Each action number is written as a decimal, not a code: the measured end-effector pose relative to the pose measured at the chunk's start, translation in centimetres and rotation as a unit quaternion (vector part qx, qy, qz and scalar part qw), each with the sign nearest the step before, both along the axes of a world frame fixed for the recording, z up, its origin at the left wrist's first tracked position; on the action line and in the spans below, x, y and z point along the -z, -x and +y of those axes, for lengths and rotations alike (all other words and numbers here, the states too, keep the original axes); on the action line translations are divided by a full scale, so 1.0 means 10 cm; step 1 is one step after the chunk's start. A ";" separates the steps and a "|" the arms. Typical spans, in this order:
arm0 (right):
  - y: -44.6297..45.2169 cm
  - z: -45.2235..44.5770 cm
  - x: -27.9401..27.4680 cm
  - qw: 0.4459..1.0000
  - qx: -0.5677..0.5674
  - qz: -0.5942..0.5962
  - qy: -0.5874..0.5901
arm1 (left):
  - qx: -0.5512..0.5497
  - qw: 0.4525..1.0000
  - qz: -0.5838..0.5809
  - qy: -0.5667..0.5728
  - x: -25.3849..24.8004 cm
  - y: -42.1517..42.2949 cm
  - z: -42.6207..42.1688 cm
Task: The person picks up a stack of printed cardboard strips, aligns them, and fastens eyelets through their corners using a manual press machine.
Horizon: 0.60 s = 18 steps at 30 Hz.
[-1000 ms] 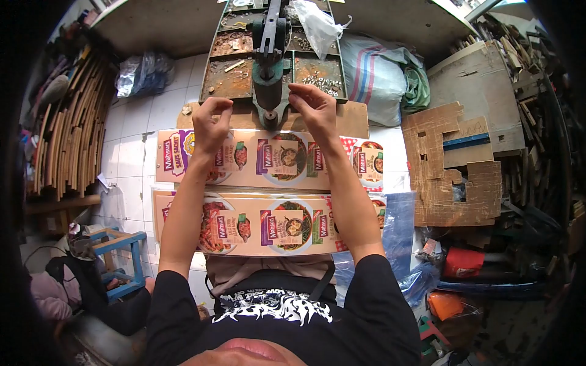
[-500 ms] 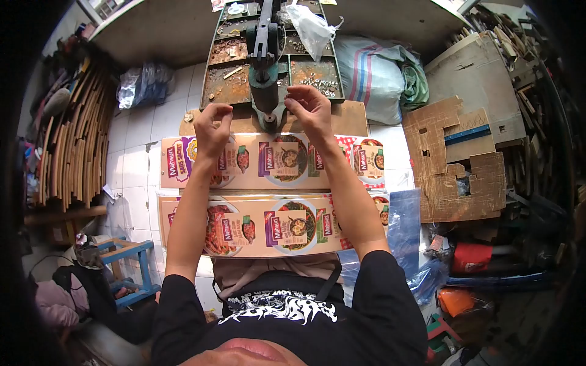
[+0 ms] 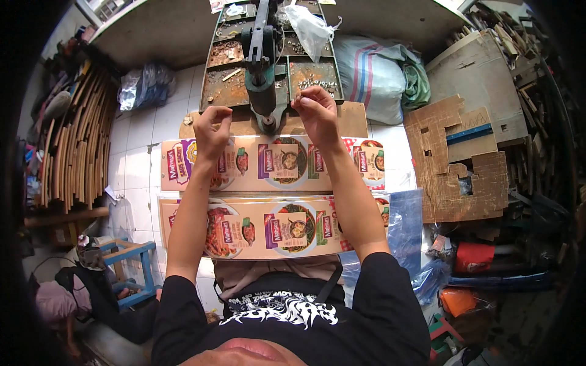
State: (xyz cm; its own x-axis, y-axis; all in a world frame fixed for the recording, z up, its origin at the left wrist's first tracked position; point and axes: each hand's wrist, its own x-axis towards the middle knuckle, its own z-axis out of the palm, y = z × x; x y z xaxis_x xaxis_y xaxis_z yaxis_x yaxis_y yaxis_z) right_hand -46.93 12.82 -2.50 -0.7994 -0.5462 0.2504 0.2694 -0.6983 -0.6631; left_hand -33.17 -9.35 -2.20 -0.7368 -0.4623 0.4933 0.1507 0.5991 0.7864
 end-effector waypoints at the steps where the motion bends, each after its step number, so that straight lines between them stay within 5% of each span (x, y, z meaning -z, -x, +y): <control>1: 0.00 0.01 0.00 0.998 -0.039 -0.022 0.034 | 0.001 1.000 -0.004 -0.006 0.00 0.00 0.00; 5: 0.04 0.02 -0.01 0.981 -0.137 -0.059 0.123 | 0.007 1.000 0.000 -0.003 -0.01 0.00 -0.01; 18: 0.08 0.00 0.01 0.982 -0.139 -0.067 0.106 | 0.008 1.000 0.009 0.005 -0.02 0.00 -0.02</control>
State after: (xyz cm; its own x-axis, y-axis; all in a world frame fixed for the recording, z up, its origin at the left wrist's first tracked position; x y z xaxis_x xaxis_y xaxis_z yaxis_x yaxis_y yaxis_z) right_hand -47.75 12.81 -2.62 -0.6607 -0.6944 0.2852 0.5440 -0.7047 -0.4555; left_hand -33.20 -9.54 -1.99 -0.7355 -0.4452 0.5107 0.1736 0.6048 0.7772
